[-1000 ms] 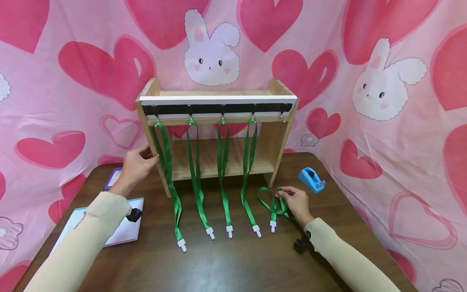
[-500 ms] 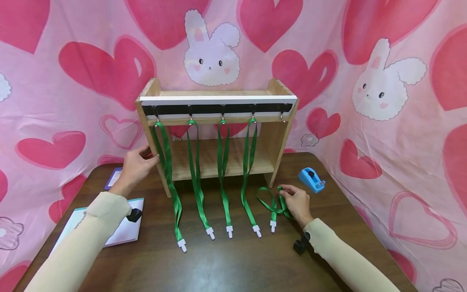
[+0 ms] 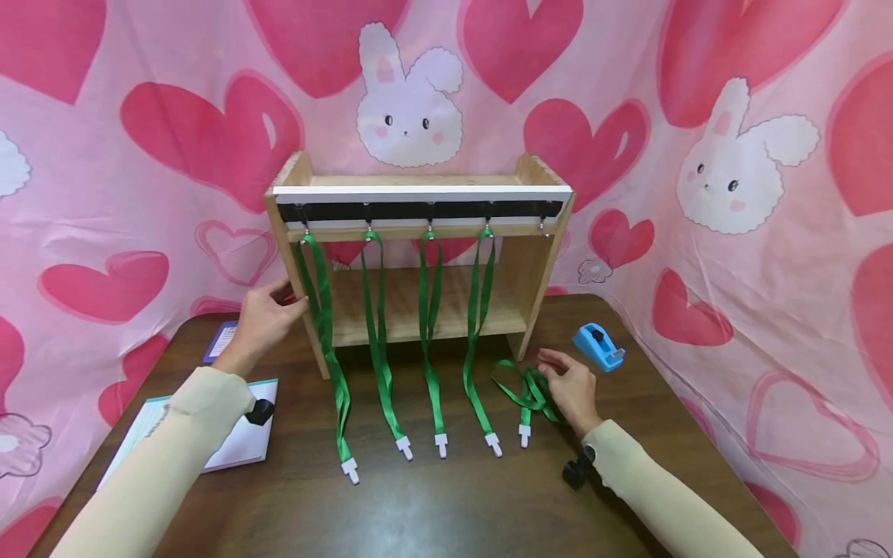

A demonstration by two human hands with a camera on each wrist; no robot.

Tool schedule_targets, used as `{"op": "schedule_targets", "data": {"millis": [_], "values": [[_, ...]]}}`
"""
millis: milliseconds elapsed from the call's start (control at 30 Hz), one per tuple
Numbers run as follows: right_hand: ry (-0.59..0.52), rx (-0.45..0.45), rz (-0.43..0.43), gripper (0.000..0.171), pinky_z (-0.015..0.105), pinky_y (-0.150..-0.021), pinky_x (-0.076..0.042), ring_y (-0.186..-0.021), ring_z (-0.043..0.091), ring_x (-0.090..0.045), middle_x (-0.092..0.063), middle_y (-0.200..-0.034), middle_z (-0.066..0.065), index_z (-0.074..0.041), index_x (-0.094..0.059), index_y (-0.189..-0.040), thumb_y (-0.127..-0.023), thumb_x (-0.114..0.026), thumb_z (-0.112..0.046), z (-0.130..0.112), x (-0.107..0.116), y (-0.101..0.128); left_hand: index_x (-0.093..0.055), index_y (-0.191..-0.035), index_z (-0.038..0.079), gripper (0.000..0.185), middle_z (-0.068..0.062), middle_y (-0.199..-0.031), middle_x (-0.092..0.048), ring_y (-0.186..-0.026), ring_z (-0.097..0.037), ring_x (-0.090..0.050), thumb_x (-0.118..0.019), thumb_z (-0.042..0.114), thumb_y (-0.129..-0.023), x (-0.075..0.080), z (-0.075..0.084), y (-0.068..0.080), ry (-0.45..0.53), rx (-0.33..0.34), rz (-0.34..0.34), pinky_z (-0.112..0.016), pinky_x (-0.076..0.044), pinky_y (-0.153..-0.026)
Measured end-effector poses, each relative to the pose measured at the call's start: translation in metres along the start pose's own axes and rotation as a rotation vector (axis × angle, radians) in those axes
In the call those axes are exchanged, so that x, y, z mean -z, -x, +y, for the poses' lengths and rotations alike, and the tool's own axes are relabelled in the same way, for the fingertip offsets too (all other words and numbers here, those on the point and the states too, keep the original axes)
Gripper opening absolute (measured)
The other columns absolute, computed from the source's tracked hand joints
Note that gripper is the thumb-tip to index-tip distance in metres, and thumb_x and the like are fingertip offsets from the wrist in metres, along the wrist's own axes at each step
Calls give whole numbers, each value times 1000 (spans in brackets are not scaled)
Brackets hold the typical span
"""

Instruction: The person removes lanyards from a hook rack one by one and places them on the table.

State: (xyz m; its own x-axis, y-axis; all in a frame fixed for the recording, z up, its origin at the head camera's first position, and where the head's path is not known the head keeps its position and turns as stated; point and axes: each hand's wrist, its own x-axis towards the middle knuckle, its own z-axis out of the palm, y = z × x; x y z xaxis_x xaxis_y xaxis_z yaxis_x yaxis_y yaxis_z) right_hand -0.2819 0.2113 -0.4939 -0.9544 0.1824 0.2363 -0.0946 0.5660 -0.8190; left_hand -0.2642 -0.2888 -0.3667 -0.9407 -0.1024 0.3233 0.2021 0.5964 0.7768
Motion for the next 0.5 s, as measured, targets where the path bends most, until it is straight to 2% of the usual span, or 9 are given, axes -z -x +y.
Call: {"op": "schedule_targets", "data": {"millis": [100,200,267,367,433,500], "values": [[-136,-36,-13,31,6,-75,-55,-95,7,-74,-75,-118,16,-3,-71,-123,-93,-72,-10,-3,3,-4,-47,-150,3,60,-24,-141,-61,-127,-37,-62,-66,26,-98,0,-1,-1,2,0,2,-26,-55,-98],[-314,-70,-12,35,8,-78,-57,-90,-2,-71,-72,-122,23,5,-66,-126,-92,-71,-3,-10,9,-9,-48,-150,3,60,-24,-140,-61,-127,-37,-62,-67,27,-97,0,-1,-1,7,0,5,-18,-55,-94],[-420,-81,-2,37,10,-80,-58,-90,-4,-71,-75,-116,15,7,-64,-127,-91,-70,0,-17,15,-13,-49,-149,3,60,-25,-140,-61,-126,-38,-62,-67,26,-97,0,-1,-1,22,-5,5,-11,-53,-91],[-555,-39,22,36,11,-82,-58,-91,-2,-72,-77,-102,-2,10,-62,-126,-91,-70,3,-33,27,-19,-50,-148,2,59,-25,-139,-62,-126,-38,-62,-68,24,-97,0,0,0,44,-16,2,-5,-50,-88],[-641,8,41,32,12,-81,-59,-88,0,-73,-76,-92,-11,11,-62,-122,-91,-69,4,-45,37,-25,-50,-148,1,58,-26,-138,-62,-126,-39,-62,-68,22,-96,0,0,0,52,-22,1,-9,-52,-90],[-725,71,56,27,15,-78,-60,-83,3,-75,-77,-88,-8,13,-63,-117,-91,-67,6,-58,45,-30,-50,-148,1,59,-26,-139,-62,-127,-39,-62,-68,23,-97,0,0,1,49,-19,0,-19,-53,-94]]}}
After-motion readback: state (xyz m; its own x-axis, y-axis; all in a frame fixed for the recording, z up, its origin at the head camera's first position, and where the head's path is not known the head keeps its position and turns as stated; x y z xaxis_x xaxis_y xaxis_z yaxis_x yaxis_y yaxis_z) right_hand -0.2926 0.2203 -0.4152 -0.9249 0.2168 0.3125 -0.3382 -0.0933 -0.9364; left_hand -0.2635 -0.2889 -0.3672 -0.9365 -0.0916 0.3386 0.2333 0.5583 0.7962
